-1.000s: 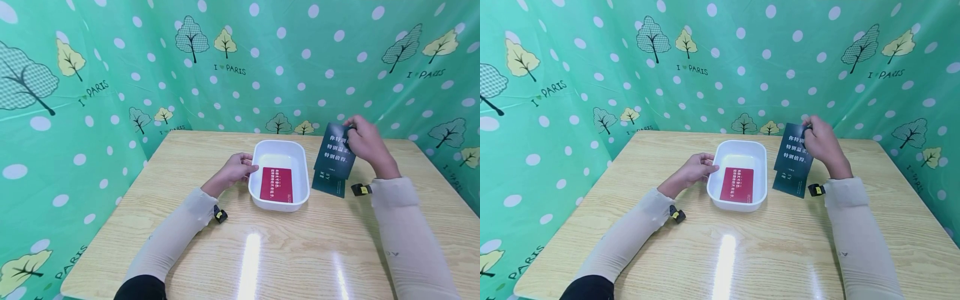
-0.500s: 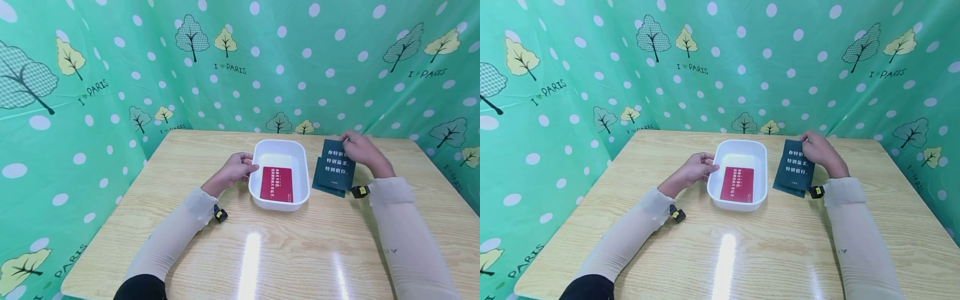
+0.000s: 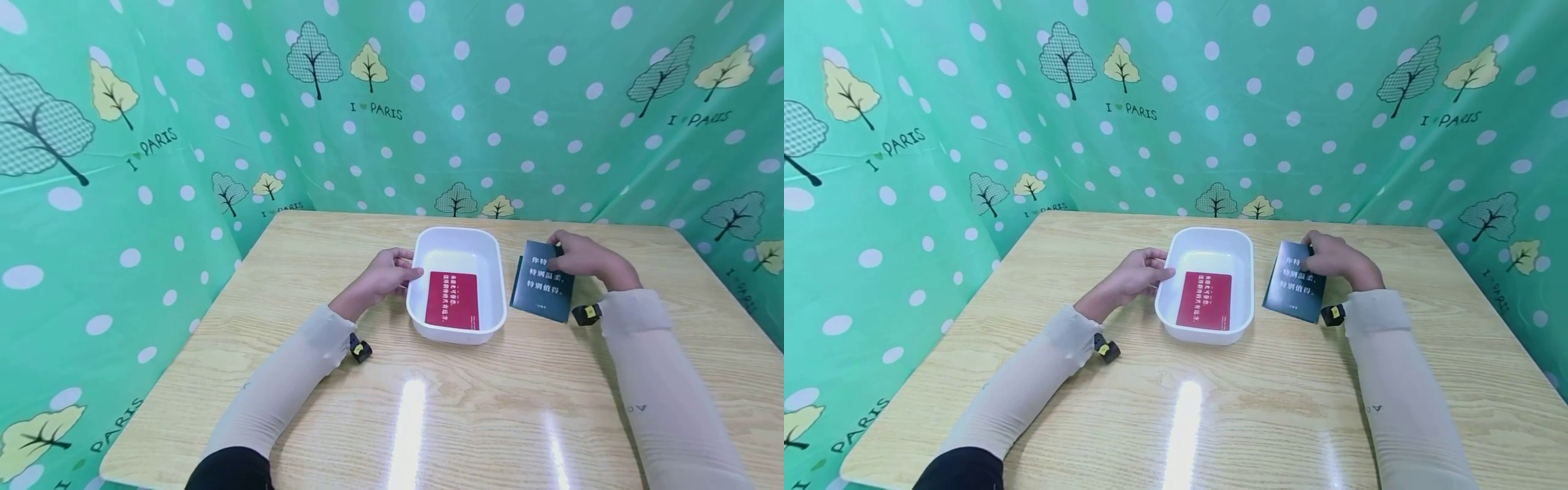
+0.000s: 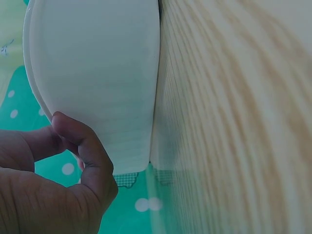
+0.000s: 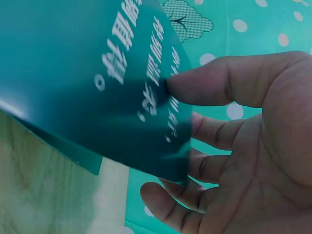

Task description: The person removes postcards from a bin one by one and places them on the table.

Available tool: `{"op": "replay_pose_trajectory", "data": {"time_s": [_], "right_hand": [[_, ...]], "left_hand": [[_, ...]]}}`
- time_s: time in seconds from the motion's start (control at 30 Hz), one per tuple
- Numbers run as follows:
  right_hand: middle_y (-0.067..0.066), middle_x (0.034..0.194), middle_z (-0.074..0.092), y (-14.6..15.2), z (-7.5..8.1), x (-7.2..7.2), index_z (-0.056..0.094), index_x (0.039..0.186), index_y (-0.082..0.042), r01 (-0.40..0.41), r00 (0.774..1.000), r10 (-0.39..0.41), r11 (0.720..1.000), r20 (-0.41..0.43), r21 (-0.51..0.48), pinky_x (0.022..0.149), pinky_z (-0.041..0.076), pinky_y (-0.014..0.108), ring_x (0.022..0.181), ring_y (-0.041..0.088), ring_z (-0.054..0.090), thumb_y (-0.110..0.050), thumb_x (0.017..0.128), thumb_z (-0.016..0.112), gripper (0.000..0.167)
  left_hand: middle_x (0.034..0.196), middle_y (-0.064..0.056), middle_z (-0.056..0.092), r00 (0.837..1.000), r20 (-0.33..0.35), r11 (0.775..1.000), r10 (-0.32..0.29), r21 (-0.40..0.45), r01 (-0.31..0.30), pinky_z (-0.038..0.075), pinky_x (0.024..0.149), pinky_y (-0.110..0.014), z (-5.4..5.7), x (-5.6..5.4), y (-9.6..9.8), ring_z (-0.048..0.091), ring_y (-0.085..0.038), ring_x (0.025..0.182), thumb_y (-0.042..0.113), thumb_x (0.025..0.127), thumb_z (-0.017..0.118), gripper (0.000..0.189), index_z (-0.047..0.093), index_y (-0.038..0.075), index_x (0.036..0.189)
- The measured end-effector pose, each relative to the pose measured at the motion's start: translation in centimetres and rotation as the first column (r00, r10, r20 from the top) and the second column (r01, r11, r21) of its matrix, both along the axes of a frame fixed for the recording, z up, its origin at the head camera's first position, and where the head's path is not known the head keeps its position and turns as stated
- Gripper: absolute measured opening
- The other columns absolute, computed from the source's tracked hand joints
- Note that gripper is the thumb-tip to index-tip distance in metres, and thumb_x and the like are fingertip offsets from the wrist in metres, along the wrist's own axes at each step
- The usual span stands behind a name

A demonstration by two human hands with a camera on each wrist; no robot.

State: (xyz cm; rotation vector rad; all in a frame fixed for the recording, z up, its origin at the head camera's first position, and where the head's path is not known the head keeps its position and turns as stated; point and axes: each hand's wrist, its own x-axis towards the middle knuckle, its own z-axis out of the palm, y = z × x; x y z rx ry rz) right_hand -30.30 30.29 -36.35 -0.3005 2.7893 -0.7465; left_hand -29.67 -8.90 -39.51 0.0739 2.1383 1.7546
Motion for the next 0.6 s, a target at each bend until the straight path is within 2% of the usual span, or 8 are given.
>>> {"op": "replay_pose_trajectory", "data": {"time_s": [0.1, 0.6], "right_hand": [[0.033, 0.12, 0.058, 0.1, -0.4, -0.2, 0.043, 0.132, 0.011, 0.005, 1.0, -0.005, 1.0, 0.003, 0.018, 0.093, 0.048, 0.061, 0.104, 0.042, 0.058, -0.011, 0.096, 0.063, 0.047], [0.036, 0.122, 0.058, -0.3, -1.6, -0.4, 0.047, 0.133, 0.013, -0.004, 0.999, 0.002, 0.999, 0.044, 0.047, 0.095, 0.048, 0.064, 0.108, 0.046, 0.059, -0.01, 0.099, 0.061, 0.044]], "left_hand": [[0.108, -0.011, 0.062, 1.0, 0.002, 1.0, -0.001, -0.004, 0.001, 0.056, 0.063, -0.03, 0.1, 0.0, 0.0, 0.064, -0.021, 0.079, 0.01, 0.097, 0.072, 0.044, 0.052, 0.005, 0.136], [0.108, -0.01, 0.06, 1.0, 0.008, 1.0, -0.002, -0.011, 0.002, 0.056, 0.066, -0.032, 0.0, 0.0, 0.0, 0.064, -0.022, 0.081, 0.01, 0.097, 0.072, 0.047, 0.051, 0.004, 0.138]]}}
